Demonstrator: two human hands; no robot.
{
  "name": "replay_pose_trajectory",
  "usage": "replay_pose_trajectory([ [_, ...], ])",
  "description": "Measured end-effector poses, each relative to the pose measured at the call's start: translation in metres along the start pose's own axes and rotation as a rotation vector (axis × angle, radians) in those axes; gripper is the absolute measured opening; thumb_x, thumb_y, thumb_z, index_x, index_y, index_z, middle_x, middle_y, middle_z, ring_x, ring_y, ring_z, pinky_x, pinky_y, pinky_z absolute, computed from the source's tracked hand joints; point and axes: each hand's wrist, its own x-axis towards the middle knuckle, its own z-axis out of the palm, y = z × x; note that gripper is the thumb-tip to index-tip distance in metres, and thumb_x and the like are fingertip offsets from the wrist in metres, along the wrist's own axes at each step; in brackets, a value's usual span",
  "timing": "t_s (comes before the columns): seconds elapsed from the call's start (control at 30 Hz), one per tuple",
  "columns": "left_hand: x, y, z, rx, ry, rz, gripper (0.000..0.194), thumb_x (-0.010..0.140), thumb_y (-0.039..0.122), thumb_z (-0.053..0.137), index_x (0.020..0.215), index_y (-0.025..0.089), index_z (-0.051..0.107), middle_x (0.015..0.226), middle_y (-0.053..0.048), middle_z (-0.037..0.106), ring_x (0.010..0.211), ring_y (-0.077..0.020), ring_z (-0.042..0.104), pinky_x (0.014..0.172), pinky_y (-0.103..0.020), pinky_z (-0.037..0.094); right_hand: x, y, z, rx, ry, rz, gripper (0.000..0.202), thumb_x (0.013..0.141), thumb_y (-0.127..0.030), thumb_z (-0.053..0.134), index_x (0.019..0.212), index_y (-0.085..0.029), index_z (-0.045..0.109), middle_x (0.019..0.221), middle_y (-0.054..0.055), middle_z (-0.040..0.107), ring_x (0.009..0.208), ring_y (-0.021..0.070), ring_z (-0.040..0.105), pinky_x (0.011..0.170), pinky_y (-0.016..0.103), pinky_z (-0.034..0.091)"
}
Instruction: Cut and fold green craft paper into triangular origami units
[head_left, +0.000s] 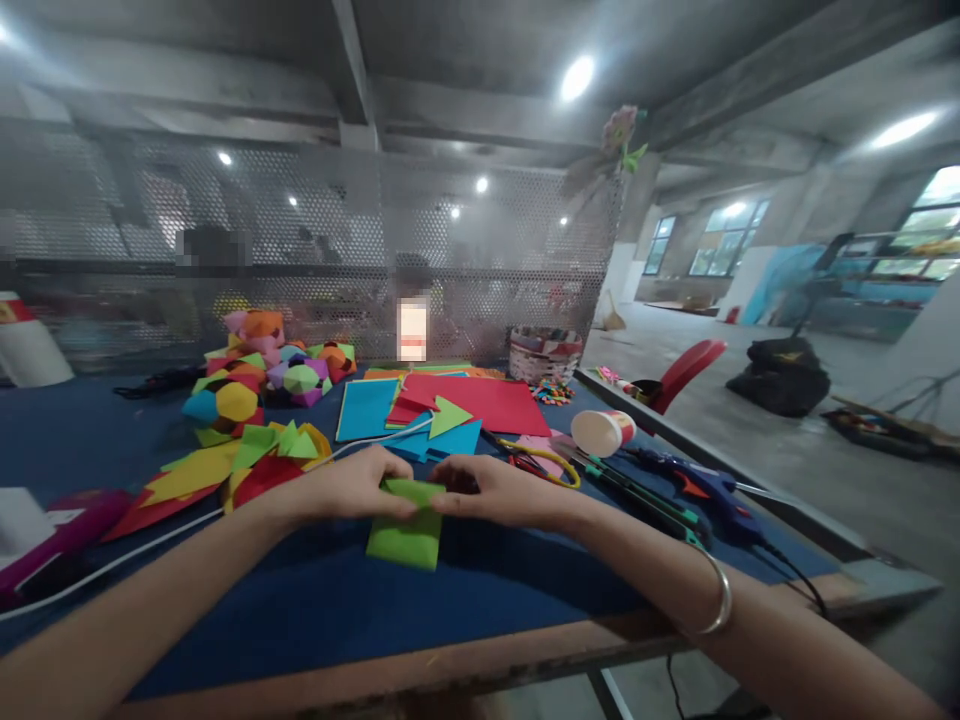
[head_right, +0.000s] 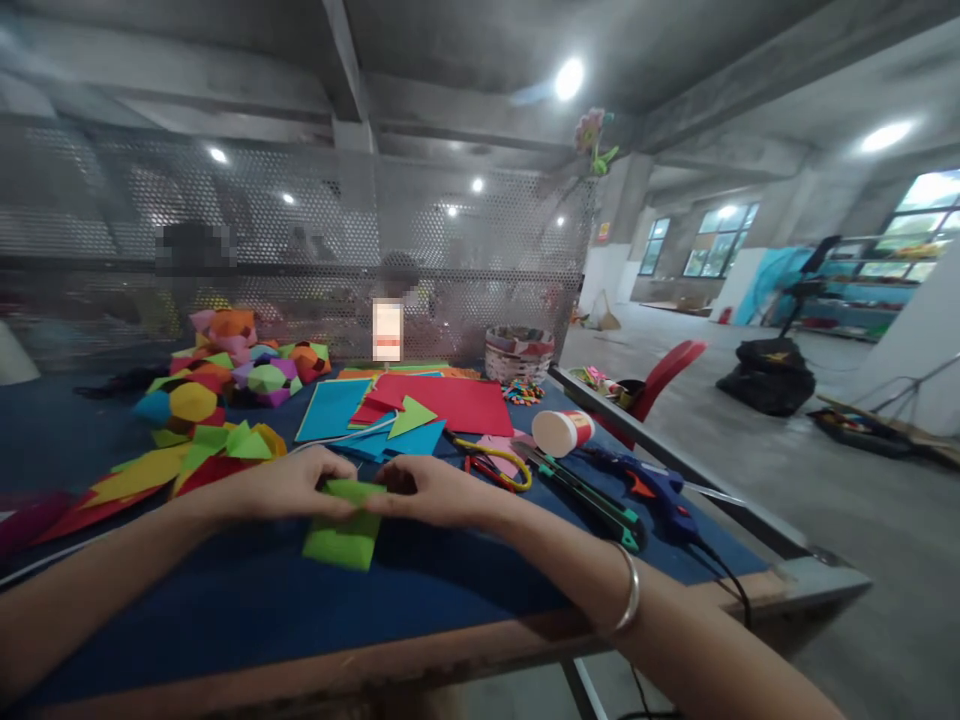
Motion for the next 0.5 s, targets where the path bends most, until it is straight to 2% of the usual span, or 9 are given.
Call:
replay_pose_trajectory([
  [0.13, 0.007, -0.015, -0.021, -0.081, 0.140, -0.048, 0.027, 0.096, 0.041, 0.069, 0.090, 0.015, 0.066, 0.084, 0.000, 0.066, 0.071, -0.0143, 0.063, 0.066, -0.029, 0.053, 0.019, -0.007, 0.001, 0.091, -0.007, 0.032, 0.042, 0.080, -0.057, 0.080, 0.082, -0.017, 0.067, 0.077, 0.000, 0.064, 0.071, 0.0143, 0.055, 0.064, 0.025, 0.043],
  [0.3, 0.012, -0.030, -0.028, -0.167, 0.236, -0.057, 0.027, 0.099, 0.039, 0.066, 0.110, 0.015, 0.067, 0.103, -0.004, 0.070, 0.084, -0.0180, 0.069, 0.074, -0.035, 0.060, 0.052, -0.010, 0.005, 0.145, 0.047, 0.078, 0.032, 0.087, -0.044, 0.079, 0.082, -0.014, 0.069, 0.076, -0.001, 0.066, 0.066, 0.0107, 0.059, 0.063, 0.023, 0.047],
  [0.4, 0.009, -0.037, -0.026, -0.213, 0.311, -0.002, 0.029, 0.100, 0.039, 0.066, 0.117, 0.015, 0.066, 0.112, -0.007, 0.070, 0.092, -0.0204, 0.070, 0.080, -0.039, 0.061, 0.067, -0.007, 0.009, 0.129, 0.084, 0.100, 0.025, 0.098, -0.039, 0.069, 0.097, -0.013, 0.069, 0.091, 0.002, 0.069, 0.075, 0.0135, 0.066, 0.069, 0.028, 0.056],
  [0.5, 0.003, -0.042, -0.025, -0.241, 0.397, 0.088, 0.033, 0.099, 0.035, 0.067, 0.126, 0.016, 0.063, 0.123, -0.009, 0.067, 0.104, -0.0238, 0.069, 0.088, -0.045, 0.060, 0.073, -0.001, 0.016, 0.109, 0.115, 0.104, 0.027, 0.102, -0.037, 0.064, 0.118, -0.015, 0.066, 0.112, 0.007, 0.069, 0.092, 0.0187, 0.069, 0.080, 0.037, 0.061],
])
